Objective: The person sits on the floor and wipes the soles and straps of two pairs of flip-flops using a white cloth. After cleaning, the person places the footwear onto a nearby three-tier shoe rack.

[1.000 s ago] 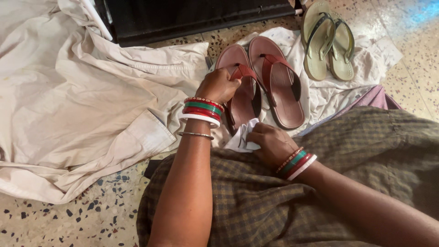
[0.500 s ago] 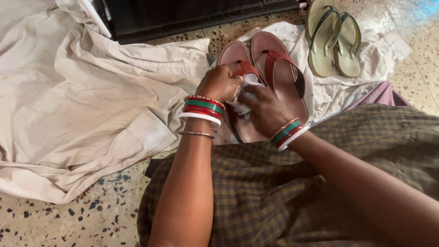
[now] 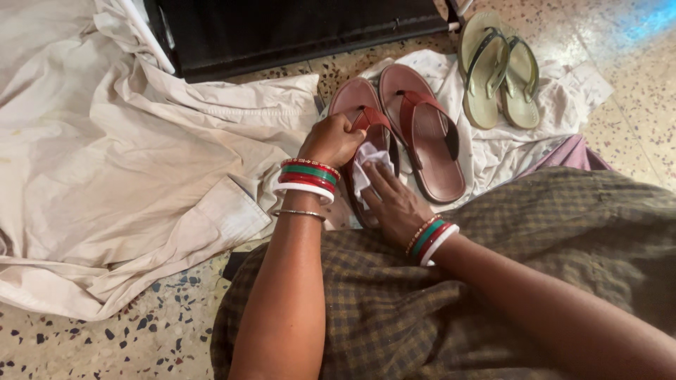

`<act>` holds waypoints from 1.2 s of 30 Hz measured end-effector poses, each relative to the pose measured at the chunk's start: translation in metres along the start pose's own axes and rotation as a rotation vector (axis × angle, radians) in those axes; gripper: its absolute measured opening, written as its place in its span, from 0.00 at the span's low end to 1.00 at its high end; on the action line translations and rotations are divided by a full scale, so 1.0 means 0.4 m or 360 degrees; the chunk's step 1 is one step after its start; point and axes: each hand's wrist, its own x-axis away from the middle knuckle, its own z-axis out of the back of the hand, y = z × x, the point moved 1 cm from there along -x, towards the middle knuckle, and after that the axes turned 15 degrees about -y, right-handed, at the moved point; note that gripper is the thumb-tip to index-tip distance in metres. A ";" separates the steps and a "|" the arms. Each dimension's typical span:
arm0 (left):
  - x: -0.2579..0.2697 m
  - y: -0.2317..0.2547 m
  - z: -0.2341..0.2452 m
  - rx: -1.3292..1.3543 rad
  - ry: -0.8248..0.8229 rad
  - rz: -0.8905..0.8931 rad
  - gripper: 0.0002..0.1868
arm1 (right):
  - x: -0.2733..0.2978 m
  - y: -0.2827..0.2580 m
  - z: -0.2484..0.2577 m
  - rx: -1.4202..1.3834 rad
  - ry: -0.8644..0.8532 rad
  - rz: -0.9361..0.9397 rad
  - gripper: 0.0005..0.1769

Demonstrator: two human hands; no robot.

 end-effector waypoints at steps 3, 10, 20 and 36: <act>-0.007 -0.009 -0.002 0.0006 0.0001 -0.0030 0.22 | 0.039 -0.012 0.012 0.0007 0.0093 0.0068 0.25; 0.012 0.002 0.000 0.0148 -0.0006 -0.0043 0.20 | 0.093 -0.046 0.047 -0.0288 0.0176 0.0043 0.22; 0.019 0.014 0.006 0.0189 -0.0111 -0.0005 0.22 | -0.026 0.068 0.114 -0.0485 0.0436 -0.0158 0.19; -0.002 0.006 -0.014 -0.0014 -0.0029 -0.0105 0.23 | -0.014 0.022 0.014 -0.0108 0.0290 0.0061 0.24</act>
